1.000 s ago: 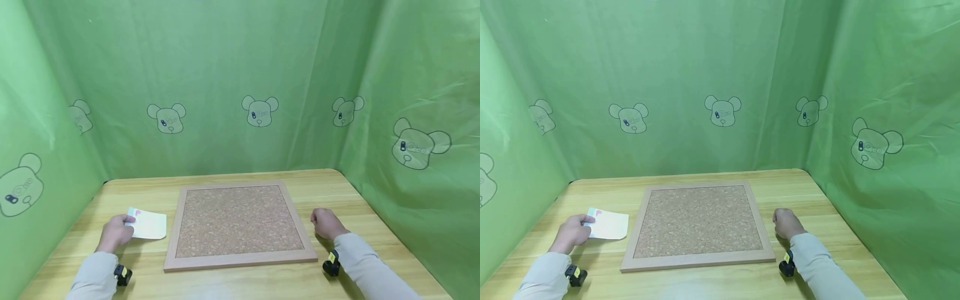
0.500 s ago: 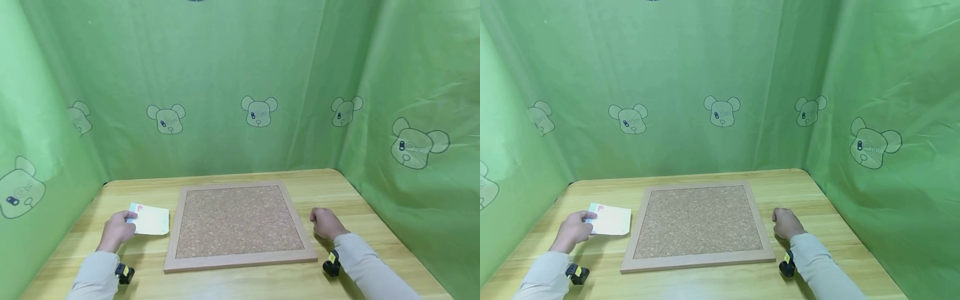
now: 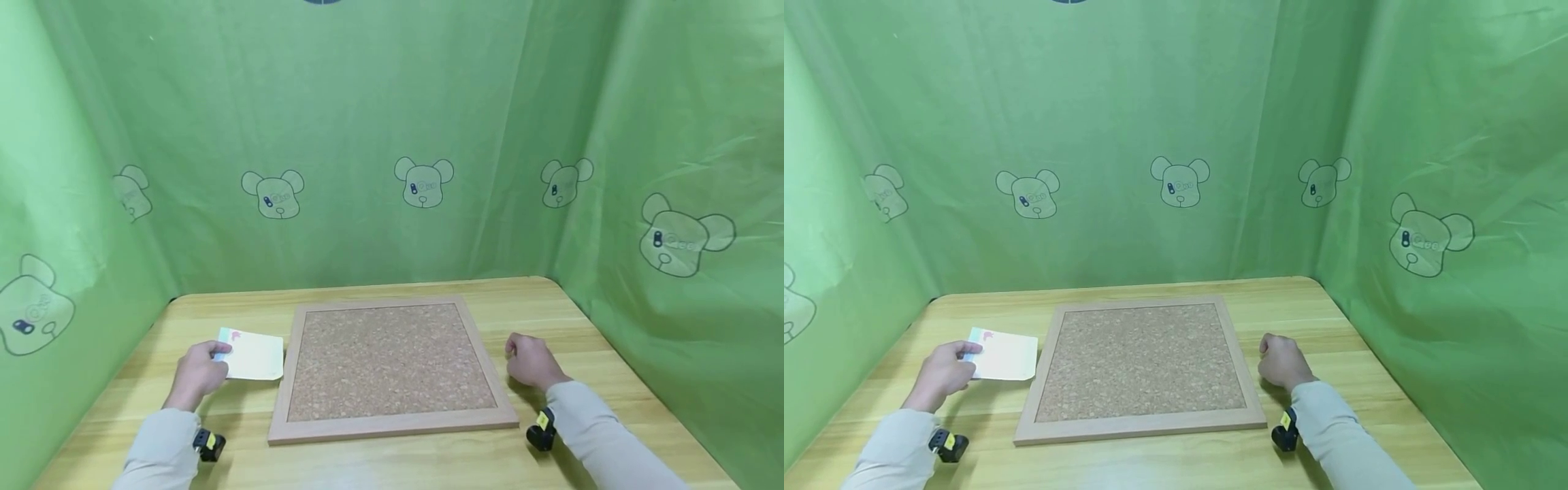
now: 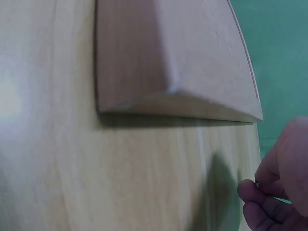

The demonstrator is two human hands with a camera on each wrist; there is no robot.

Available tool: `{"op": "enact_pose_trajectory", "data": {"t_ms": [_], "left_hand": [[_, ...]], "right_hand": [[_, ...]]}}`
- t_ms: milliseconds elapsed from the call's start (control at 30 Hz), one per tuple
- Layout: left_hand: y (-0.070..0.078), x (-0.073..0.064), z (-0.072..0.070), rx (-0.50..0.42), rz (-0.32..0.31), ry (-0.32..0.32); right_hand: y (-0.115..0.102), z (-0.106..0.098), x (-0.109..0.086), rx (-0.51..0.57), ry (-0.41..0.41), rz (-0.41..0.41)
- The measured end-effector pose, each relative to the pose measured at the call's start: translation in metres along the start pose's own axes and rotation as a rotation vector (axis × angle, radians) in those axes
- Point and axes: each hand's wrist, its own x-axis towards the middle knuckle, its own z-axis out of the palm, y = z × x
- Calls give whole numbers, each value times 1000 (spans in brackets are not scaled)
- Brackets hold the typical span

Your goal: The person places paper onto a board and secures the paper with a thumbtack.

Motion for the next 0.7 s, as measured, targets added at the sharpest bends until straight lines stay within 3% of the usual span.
{"op": "enact_pose_trajectory", "data": {"t_ms": [333, 500, 700], "left_hand": [[9, 1, 7, -15, -11, 3], [12, 2, 11, -7, -3, 3], [17, 3, 15, 23, 5, 8]], "right_hand": [[-1, 7, 2, 2, -34, -47], [-4, 9, 2, 8, 2, -88], [-4, 9, 2, 29, 32, -82]]}}
